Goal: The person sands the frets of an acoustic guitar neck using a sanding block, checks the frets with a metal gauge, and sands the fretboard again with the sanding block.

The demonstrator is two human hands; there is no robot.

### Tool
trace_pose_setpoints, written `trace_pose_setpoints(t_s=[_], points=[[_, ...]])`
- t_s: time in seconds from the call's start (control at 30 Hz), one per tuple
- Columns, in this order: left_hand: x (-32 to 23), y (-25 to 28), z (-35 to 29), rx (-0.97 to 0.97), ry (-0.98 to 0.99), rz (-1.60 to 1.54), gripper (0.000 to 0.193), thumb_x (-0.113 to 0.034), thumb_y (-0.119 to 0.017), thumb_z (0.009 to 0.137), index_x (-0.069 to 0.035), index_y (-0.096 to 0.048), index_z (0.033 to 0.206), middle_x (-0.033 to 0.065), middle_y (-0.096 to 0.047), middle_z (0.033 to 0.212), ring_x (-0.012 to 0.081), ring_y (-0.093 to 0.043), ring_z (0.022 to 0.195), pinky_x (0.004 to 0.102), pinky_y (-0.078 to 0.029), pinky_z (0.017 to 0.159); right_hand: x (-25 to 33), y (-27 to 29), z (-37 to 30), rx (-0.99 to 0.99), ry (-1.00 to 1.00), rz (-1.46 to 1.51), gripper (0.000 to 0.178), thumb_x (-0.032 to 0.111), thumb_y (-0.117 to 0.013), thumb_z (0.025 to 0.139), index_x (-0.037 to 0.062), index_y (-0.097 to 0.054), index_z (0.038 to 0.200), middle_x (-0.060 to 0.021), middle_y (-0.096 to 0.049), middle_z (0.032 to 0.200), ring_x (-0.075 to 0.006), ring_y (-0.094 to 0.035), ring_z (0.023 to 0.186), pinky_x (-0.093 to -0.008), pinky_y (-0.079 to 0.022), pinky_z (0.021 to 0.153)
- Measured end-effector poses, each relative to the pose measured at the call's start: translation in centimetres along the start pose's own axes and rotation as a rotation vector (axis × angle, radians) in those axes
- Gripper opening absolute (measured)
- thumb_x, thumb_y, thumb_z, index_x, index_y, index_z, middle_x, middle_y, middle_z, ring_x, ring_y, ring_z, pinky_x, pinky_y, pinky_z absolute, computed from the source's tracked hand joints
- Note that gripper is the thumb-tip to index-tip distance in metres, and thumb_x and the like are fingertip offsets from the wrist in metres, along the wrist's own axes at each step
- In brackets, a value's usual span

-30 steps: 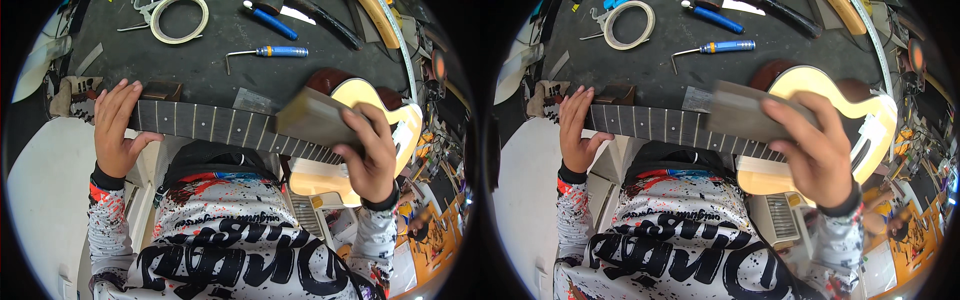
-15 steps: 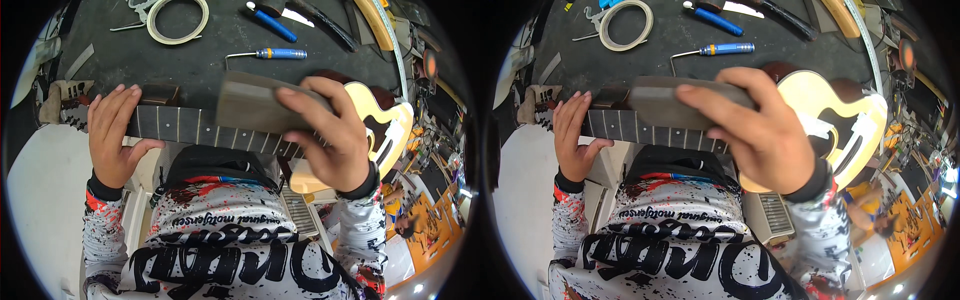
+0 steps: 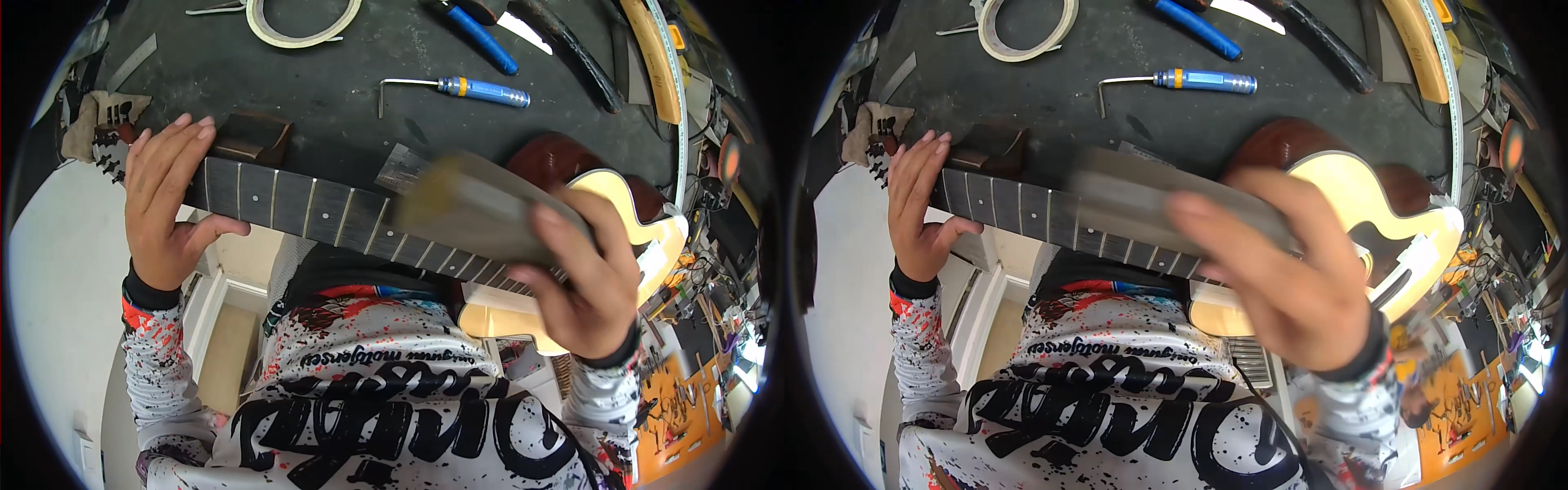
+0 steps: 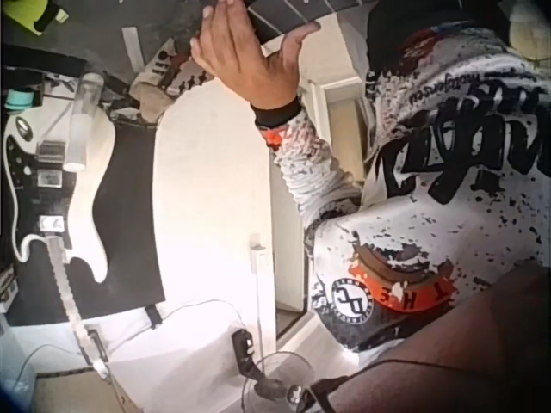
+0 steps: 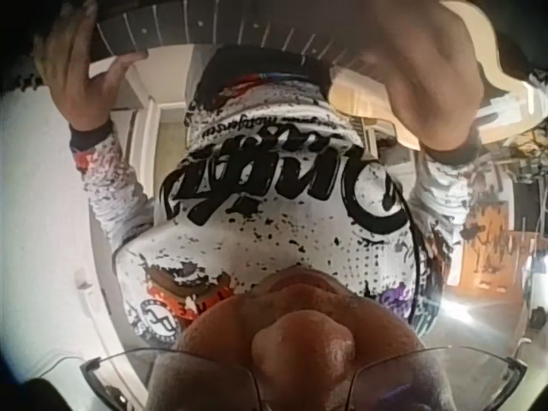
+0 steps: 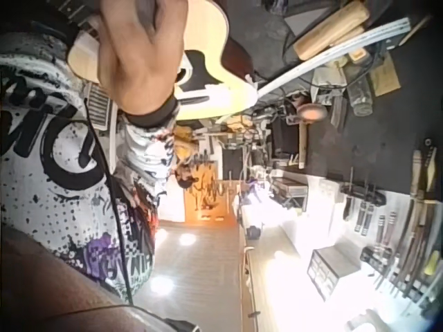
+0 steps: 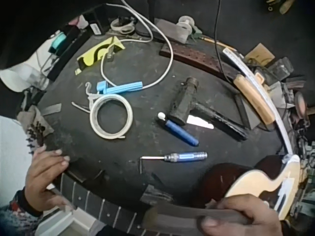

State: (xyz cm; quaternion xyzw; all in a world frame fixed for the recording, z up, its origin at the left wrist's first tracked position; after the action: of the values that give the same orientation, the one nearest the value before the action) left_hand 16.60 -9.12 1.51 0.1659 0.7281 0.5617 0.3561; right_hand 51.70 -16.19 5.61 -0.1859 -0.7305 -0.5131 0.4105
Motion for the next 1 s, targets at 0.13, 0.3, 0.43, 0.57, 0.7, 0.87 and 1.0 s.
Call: trace_pose_setpoints(t_s=[0.13,0.3,0.43,0.57,0.7,0.87,1.0], points=[[-0.2,0.0,1.1,-0.041,-0.025,-0.003,0.092,-0.051,-0.082,0.065,-0.004,-0.060,0.140,0.0112,-0.065,0.139,0.0349,-0.057,0.133,0.0525,-0.034,0.115,0.2,0.0,-0.3,-0.036,-0.018,-0.015,0.069,0.003,-0.087,0.067,0.0033,-0.067,0.133,-0.0249,-0.064,0.120,-0.0380,-0.068,0.105,-0.0417,-0.056,0.088],[-0.2,-0.2,0.5,-0.038,-0.008,-0.029,0.092,-0.051,-0.082,0.065,-0.004,-0.060,0.140,0.0117,-0.065,0.139,0.0350,-0.057,0.134,0.0529,-0.034,0.115,0.9,-1.2,2.6,0.009,-0.004,-0.024,0.069,0.003,-0.088,0.066,0.0028,-0.068,0.132,-0.0228,-0.065,0.122,-0.0346,-0.067,0.103,-0.0392,-0.056,0.086],[-0.1,0.1,0.7,-0.018,-0.028,0.003,0.096,-0.050,-0.081,0.065,-0.001,-0.057,0.143,0.0147,-0.062,0.143,0.0376,-0.054,0.138,0.0563,-0.031,0.118,-0.6,1.1,-2.1,-0.048,-0.048,-0.038,0.068,0.004,-0.088,0.067,0.0018,-0.068,0.132,-0.0230,-0.065,0.121,-0.0358,-0.067,0.103,-0.0399,-0.055,0.088],[-0.2,-0.2,0.7,-0.058,-0.042,-0.025,0.092,-0.051,-0.083,0.066,-0.004,-0.059,0.142,0.0120,-0.065,0.139,0.0344,-0.057,0.134,0.0537,-0.035,0.115,1.2,-2.1,4.2,-0.087,0.064,0.097,0.066,0.002,-0.086,0.069,0.0019,-0.068,0.132,-0.0210,-0.064,0.121,-0.0348,-0.067,0.103,-0.0380,-0.054,0.089],[-0.3,0.0,0.3,-0.066,-0.033,-0.012,0.092,-0.050,-0.083,0.066,-0.004,-0.059,0.142,0.0116,-0.065,0.140,0.0348,-0.057,0.134,0.0539,-0.035,0.115,-0.3,0.4,-0.5,-0.036,-0.012,-0.052,0.068,0.001,-0.084,0.071,-0.0010,-0.064,0.136,-0.0230,-0.064,0.121,-0.0353,-0.067,0.106,-0.0400,-0.054,0.090],[-0.3,0.1,0.6,-0.041,-0.045,0.018,0.095,-0.053,-0.079,0.069,0.000,-0.056,0.144,0.0151,-0.062,0.143,0.0377,-0.054,0.137,0.0561,-0.032,0.118,1.4,-1.2,2.7,-0.115,0.064,0.023,0.064,0.001,-0.085,0.070,0.0003,-0.067,0.132,-0.0214,-0.065,0.121,-0.0348,-0.067,0.103,-0.0379,-0.054,0.089],[-0.2,-0.2,0.3,-0.024,-0.038,-0.011,0.095,-0.053,-0.079,0.069,-0.001,-0.056,0.144,0.0150,-0.063,0.142,0.0375,-0.054,0.137,0.0563,-0.032,0.118,0.7,-1.1,3.2,-0.121,0.165,-0.001,0.062,0.006,-0.086,0.075,-0.0033,-0.065,0.133,-0.0195,-0.065,0.132,-0.0331,-0.065,0.115,-0.0382,-0.053,0.093]])
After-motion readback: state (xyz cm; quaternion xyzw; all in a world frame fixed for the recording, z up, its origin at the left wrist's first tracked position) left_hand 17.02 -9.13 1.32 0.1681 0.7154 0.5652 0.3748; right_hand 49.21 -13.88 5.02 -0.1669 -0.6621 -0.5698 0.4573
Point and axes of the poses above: each hand's wrist, its own z-axis towards the middle knuckle, its own y-axis out of the back of the hand, x = y × z, the point moved 5 cm from there along z, towards the middle knuckle
